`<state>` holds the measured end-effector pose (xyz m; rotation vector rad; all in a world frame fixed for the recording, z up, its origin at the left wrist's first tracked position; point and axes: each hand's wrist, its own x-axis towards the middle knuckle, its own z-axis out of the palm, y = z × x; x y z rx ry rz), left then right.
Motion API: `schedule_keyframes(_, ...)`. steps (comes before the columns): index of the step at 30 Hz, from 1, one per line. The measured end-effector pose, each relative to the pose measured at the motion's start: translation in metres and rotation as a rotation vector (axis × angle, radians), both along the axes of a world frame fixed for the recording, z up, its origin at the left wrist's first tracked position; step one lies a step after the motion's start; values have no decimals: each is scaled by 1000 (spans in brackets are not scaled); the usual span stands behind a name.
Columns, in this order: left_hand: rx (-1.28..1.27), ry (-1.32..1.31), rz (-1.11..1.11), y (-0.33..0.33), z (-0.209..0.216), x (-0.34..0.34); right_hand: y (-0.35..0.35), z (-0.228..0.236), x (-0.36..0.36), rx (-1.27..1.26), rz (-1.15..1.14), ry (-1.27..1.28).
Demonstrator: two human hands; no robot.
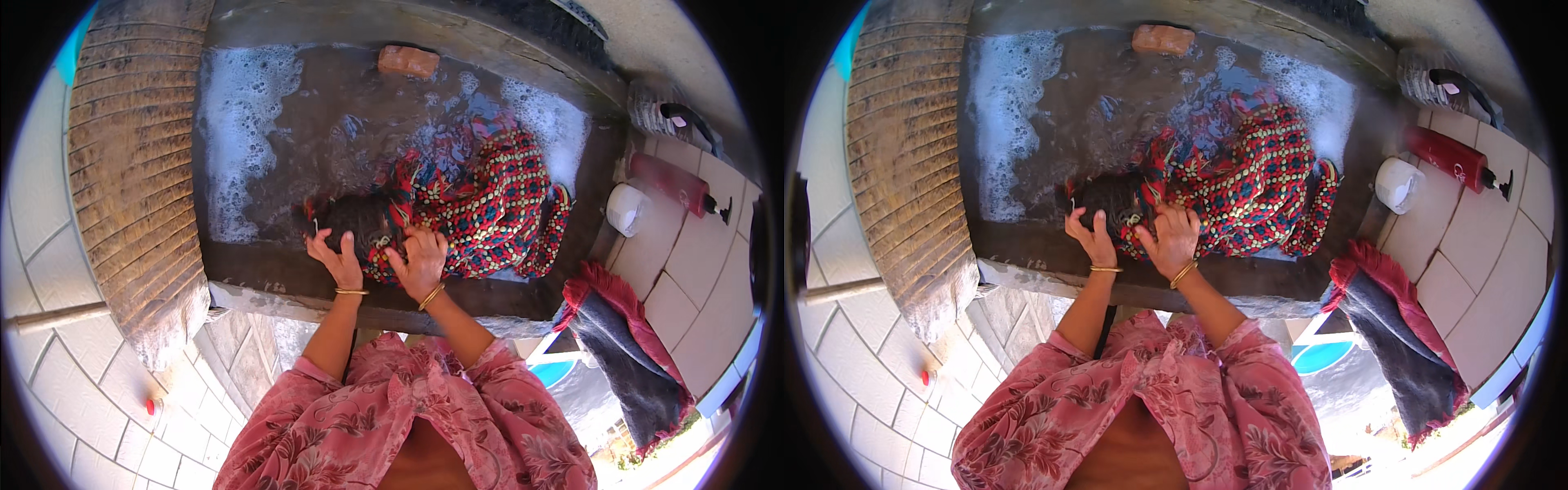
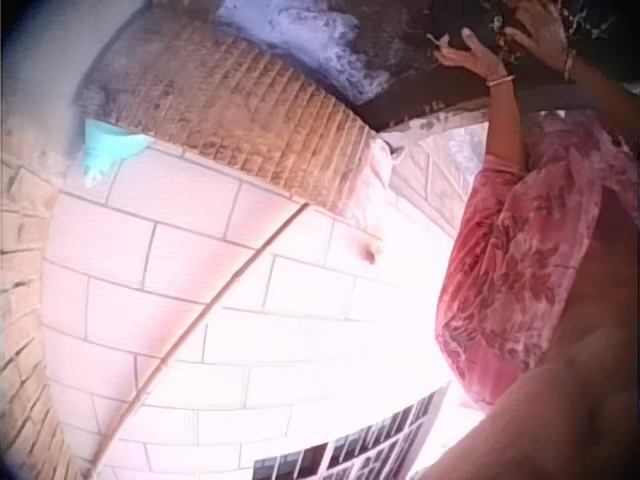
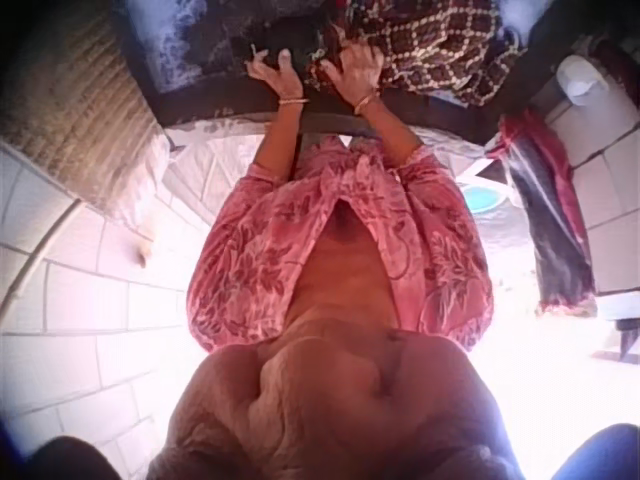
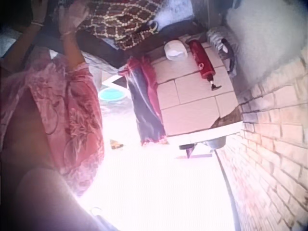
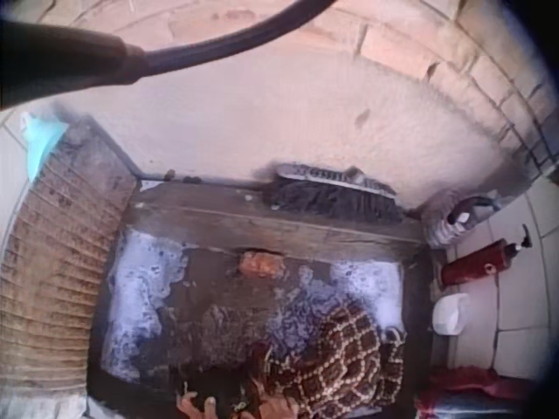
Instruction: The person scrubs a colorful patterned cloth by hand in a concrete wash basin filled with soapy water. They repeatedly rub the fabric against the basin surface and a wooden board, wringing and turning the cloth to clean different sections.
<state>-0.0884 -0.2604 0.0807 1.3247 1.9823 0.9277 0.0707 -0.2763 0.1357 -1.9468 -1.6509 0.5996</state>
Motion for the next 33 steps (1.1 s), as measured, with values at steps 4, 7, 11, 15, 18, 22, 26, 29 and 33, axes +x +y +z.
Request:
schedule_keyframes(4, 1, 65, 28, 3, -37, 11, -1, -44, -12, 2, -47, -81)
schedule_keyframes(7, -71, 53, 20, 43, -67, 14, 29, -71, -18, -15, -77, -127)
schedule_keyframes(11, -171, 192, -22, 90, -85, 19, 78, -87, -9, -90, -49, -143)
schedule_keyframes(15, -317, 397, -108, 132, -92, 28, 128, -105, 13, -242, -31, -79)
schedule_keyframes(18, -412, 545, -172, 160, -95, 32, 170, -107, 22, -674, -94, 34)
schedule_keyframes(22, -257, 638, -264, 183, -119, 36, 194, -170, 42, -570, 339, -350)
schedule_keyframes(26, -635, 636, -176, 194, -100, 45, 221, -141, 45, -845, -126, 134)
schedule_keyframes(29, -702, 489, -276, 209, -82, 43, 215, -134, 61, -785, -119, 265)
schedule_keyframes(33, -462, 39, -524, 203, -79, -22, 172, -122, 88, -266, -231, 707)
